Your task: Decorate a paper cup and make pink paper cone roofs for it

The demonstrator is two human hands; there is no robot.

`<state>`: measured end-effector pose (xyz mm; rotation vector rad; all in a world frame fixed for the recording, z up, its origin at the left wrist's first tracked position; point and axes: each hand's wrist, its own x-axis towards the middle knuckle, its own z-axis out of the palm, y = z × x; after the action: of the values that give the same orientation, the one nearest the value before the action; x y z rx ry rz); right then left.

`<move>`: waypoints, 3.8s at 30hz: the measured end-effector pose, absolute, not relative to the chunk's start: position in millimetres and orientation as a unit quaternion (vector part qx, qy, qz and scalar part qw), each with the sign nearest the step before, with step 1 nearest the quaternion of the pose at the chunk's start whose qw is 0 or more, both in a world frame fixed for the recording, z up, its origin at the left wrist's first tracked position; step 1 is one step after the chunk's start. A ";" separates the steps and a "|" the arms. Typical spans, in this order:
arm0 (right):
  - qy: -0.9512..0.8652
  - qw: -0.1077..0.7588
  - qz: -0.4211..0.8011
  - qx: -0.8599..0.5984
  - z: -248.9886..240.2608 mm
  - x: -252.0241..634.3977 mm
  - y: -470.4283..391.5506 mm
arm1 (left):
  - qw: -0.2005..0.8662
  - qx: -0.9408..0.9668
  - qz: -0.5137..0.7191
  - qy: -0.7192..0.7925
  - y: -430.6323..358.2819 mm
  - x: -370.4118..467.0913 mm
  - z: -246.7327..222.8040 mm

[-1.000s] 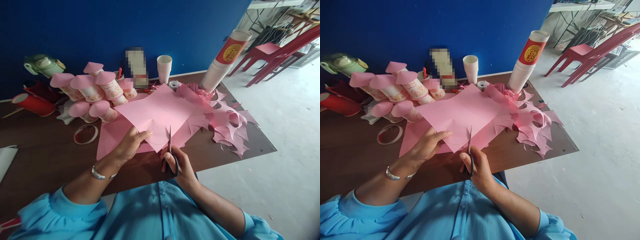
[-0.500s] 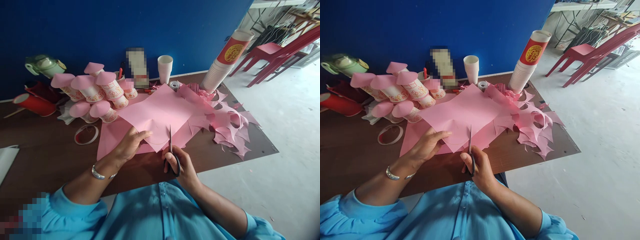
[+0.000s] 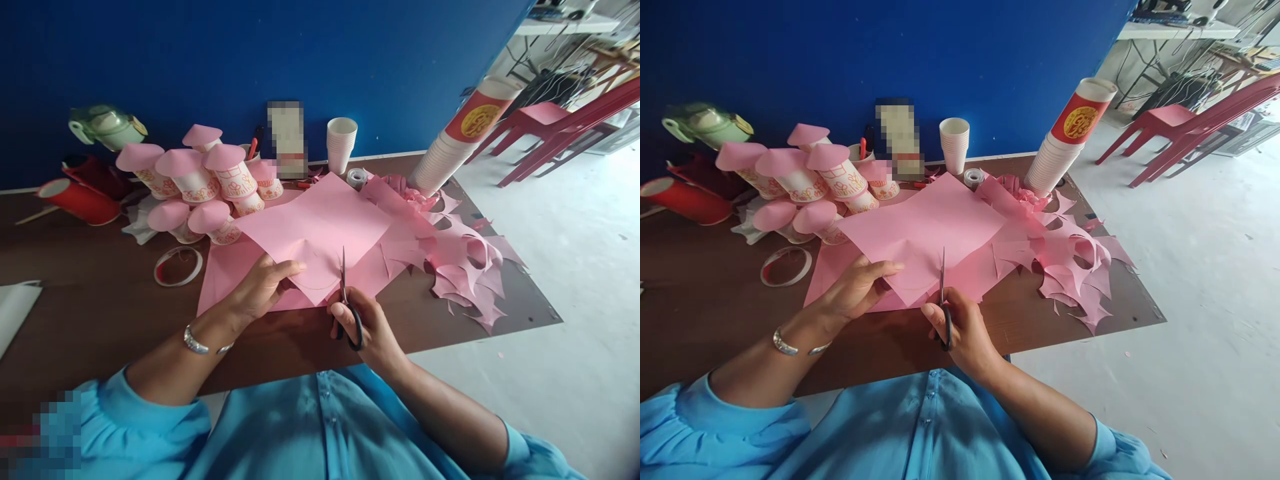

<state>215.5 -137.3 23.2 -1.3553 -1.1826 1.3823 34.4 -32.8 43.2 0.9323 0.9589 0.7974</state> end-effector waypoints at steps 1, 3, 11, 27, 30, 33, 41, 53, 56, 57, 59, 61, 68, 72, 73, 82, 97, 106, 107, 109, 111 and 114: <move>-0.474 0.421 0.550 -0.543 22.7 215.6 -137.2 | 0.713 0.420 0.359 0.432 -32.8 34.7 43.6; -0.479 0.421 0.544 -0.546 22.2 216.1 -136.1 | 0.715 0.420 0.356 0.431 -32.6 35.0 44.3; -0.486 0.396 0.533 -0.569 22.3 218.3 -131.2 | 0.725 0.438 0.337 0.411 -32.3 35.8 47.2; -0.495 0.403 0.520 -0.567 17.6 218.7 -134.5 | 0.731 0.456 0.330 0.386 -32.1 34.3 44.0; -0.497 0.405 0.519 -0.566 17.9 219.1 -135.1 | 0.728 0.459 0.331 0.387 -32.1 33.9 43.2; -0.502 0.398 0.515 -0.569 18.3 220.6 -135.3 | 0.730 0.461 0.330 0.382 -32.1 33.5 42.3; -0.499 0.389 0.529 -0.566 19.2 223.8 -135.4 | 0.731 0.459 0.331 0.381 -30.2 31.7 41.0; -0.513 0.364 0.547 -0.552 23.9 220.2 -131.5 | 0.741 0.423 0.332 0.403 -27.3 19.4 39.2; -0.511 0.356 0.556 -0.550 23.7 220.1 -131.7 | 0.740 0.417 0.325 0.416 -27.2 16.5 38.2; -0.511 0.354 0.559 -0.549 23.7 220.1 -131.8 | 0.740 0.415 0.324 0.418 -27.3 15.7 37.9; -0.510 0.350 0.562 -0.549 23.9 219.9 -131.7 | 0.740 0.415 0.325 0.419 -27.5 14.3 37.5; -0.509 0.346 0.565 -0.549 24.1 219.6 -131.6 | 0.739 0.416 0.325 0.418 -27.8 13.5 37.5; -0.506 0.340 0.576 -0.545 24.0 218.3 -131.7 | 0.739 0.422 0.326 0.411 -28.4 13.4 42.1; -0.505 0.338 0.580 -0.542 23.3 218.4 -131.3 | 0.741 0.419 0.327 0.409 -28.3 12.7 43.5; -0.506 0.337 0.581 -0.541 23.0 218.4 -131.2 | 0.741 0.418 0.326 0.413 -28.3 12.5 43.4; -0.500 0.334 0.592 -0.537 22.0 218.7 -131.1 | 0.733 0.419 0.326 0.425 -29.0 11.7 42.8; -0.508 0.315 0.608 -0.523 21.8 225.1 -128.3 | 0.726 0.406 0.321 0.453 -26.8 5.0 37.6; -0.501 0.312 0.619 -0.518 23.6 225.9 -127.0 | 0.731 0.398 0.321 0.452 -24.8 3.6 37.5; -0.500 0.311 0.621 -0.517 23.9 226.1 -126.7 | 0.731 0.397 0.322 0.451 -24.8 3.7 37.9; -0.500 0.307 0.622 -0.520 24.4 226.6 -126.2 | 0.733 0.396 0.322 0.449 -24.8 4.0 38.7; -0.503 0.301 0.619 -0.523 24.5 227.4 -125.8 | 0.734 0.395 0.322 0.449 -24.4 4.0 39.2; -0.509 0.293 0.618 -0.522 23.8 229.1 -125.1 | 0.733 0.388 0.323 0.455 -23.7 3.0 39.1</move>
<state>229.1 -125.1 23.8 -1.3897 -1.3566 1.6470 3.0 -23.7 39.1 0.8543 0.9998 0.7113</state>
